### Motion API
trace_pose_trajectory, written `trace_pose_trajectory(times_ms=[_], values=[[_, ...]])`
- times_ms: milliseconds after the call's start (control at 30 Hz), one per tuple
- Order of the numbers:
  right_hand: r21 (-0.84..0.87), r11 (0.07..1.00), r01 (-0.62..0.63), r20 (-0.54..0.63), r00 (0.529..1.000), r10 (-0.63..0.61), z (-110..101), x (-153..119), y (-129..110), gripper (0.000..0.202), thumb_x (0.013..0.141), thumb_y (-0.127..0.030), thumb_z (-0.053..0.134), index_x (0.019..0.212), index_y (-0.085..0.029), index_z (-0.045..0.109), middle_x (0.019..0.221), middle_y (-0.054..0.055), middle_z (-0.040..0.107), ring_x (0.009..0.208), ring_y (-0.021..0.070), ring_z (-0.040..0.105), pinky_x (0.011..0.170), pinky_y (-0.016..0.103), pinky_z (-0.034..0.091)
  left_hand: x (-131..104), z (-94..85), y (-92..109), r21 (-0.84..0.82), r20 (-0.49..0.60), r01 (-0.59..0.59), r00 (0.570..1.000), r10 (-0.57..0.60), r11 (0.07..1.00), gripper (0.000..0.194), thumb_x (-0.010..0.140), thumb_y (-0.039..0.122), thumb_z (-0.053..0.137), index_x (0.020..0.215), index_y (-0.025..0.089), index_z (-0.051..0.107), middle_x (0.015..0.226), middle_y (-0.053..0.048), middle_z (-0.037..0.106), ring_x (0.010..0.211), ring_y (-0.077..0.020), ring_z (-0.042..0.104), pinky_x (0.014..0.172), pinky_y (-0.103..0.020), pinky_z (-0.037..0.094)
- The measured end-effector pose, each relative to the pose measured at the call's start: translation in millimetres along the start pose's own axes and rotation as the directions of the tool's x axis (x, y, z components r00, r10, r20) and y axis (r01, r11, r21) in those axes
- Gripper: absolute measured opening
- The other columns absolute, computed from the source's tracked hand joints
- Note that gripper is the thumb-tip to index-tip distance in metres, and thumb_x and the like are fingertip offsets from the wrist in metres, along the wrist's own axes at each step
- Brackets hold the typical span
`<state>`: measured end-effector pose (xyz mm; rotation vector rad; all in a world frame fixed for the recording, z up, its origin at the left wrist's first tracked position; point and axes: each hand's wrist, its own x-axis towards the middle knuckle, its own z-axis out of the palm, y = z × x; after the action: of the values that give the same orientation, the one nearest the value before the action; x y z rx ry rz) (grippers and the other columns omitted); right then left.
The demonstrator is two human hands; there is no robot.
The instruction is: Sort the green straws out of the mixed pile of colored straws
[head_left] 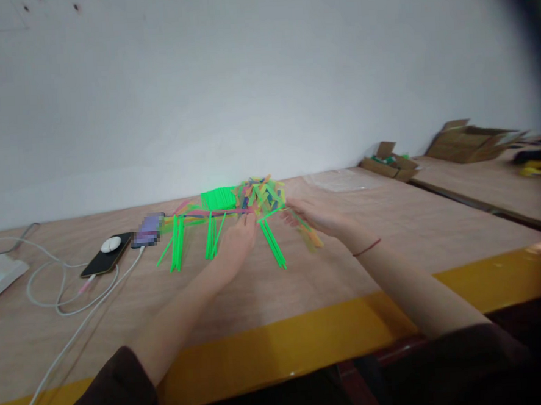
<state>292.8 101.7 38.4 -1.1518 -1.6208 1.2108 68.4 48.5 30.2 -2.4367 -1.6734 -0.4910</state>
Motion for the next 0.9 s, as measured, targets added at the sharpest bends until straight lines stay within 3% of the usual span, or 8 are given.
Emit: trace_pose_trajectory(times_ms=[100,367,467,533,600,700,767,900], values=[[0.081,0.997,-0.017,0.162,0.987,0.004,3,-8,-10,0.032,0.081,-0.043,0.065,0.066,-0.019,0.049,0.060,-0.003,0.046,0.052,0.0083,0.040,0.050,0.022,0.034,-7,-0.2,13,-0.060,0.033,-0.033,0.999,0.035,0.998,0.032,0.101,0.021,0.027,0.127,0.015,0.045,0.110,-0.014,0.065,0.091,-0.0226,0.068,0.078,-0.032,0.053],[0.060,0.997,-0.056,0.151,0.987,0.047,-3,-20,6,0.037,0.076,-0.047,0.067,0.066,-0.021,0.043,0.057,-0.007,0.030,0.049,0.0074,0.023,0.044,0.022,0.020,-19,4.7,32,-0.292,0.071,-0.092,0.991,0.117,0.952,0.034,0.097,0.014,0.030,0.126,0.019,0.048,0.107,-0.010,0.067,0.098,-0.0209,0.066,0.085,-0.033,0.052],[0.023,0.997,-0.074,-0.085,0.993,0.075,-25,-13,16,0.030,0.080,-0.044,0.061,0.069,-0.021,0.046,0.056,-0.006,0.030,0.048,0.0083,0.025,0.044,0.022,0.022,-23,3.4,31,-0.337,0.084,-0.046,0.993,0.078,0.940,0.034,0.096,0.012,0.030,0.123,0.018,0.050,0.106,-0.010,0.068,0.097,-0.0212,0.066,0.085,-0.034,0.051],[0.006,0.995,-0.101,-0.379,0.920,0.096,-51,-9,24,0.025,0.083,-0.041,0.056,0.071,-0.021,0.048,0.055,-0.006,0.028,0.046,0.0088,0.024,0.043,0.022,0.023,-26,5.8,20,-0.351,0.089,0.006,0.996,0.027,0.936,0.035,0.095,0.012,0.030,0.122,0.019,0.051,0.106,-0.010,0.069,0.096,-0.0204,0.066,0.084,-0.034,0.051],[-0.007,0.988,-0.151,-0.524,0.843,0.125,-75,-7,35,0.018,0.084,-0.038,0.053,0.076,-0.021,0.052,0.055,-0.006,0.031,0.046,0.0095,0.028,0.044,0.022,0.028,-26,12.8,7,-0.350,0.115,0.080,0.992,-0.042,0.933,0.033,0.095,0.013,0.030,0.120,0.017,0.052,0.105,-0.011,0.069,0.096,-0.0200,0.066,0.085,-0.033,0.050],[-0.208,0.959,-0.191,-0.470,0.880,0.074,-86,-6,54,0.019,0.083,-0.032,0.054,0.070,-0.019,0.056,0.058,-0.001,0.043,0.053,0.0123,0.043,0.051,0.025,0.038,-18,30.2,-4,-0.314,0.188,0.161,0.977,-0.105,0.935,0.031,0.094,0.015,0.033,0.118,0.012,0.052,0.107,-0.014,0.069,0.101,-0.0209,0.065,0.089,-0.033,0.048],[-0.393,0.904,-0.167,-0.399,0.917,-0.004,-76,-4,67,0.020,0.084,-0.029,0.053,0.068,-0.018,0.058,0.060,0.001,0.051,0.058,0.0143,0.050,0.054,0.025,0.039,-10,42.4,0,-0.273,0.223,0.156,0.970,-0.095,0.949,0.030,0.094,0.016,0.035,0.117,0.010,0.053,0.108,-0.015,0.068,0.103,-0.0215,0.065,0.090,-0.033,0.048],[-0.629,0.735,-0.253,-0.424,0.904,-0.051,-51,5,86,0.017,0.086,-0.028,0.053,0.084,-0.016,0.064,0.074,0.006,0.066,0.068,0.0186,0.060,0.058,0.025,0.040,2,57.4,19,-0.189,0.224,0.076,0.974,-0.032,0.979,0.033,0.097,0.025,0.032,0.113,0.010,0.057,0.110,-0.017,0.065,0.102,-0.0238,0.064,0.088,-0.036,0.049]])
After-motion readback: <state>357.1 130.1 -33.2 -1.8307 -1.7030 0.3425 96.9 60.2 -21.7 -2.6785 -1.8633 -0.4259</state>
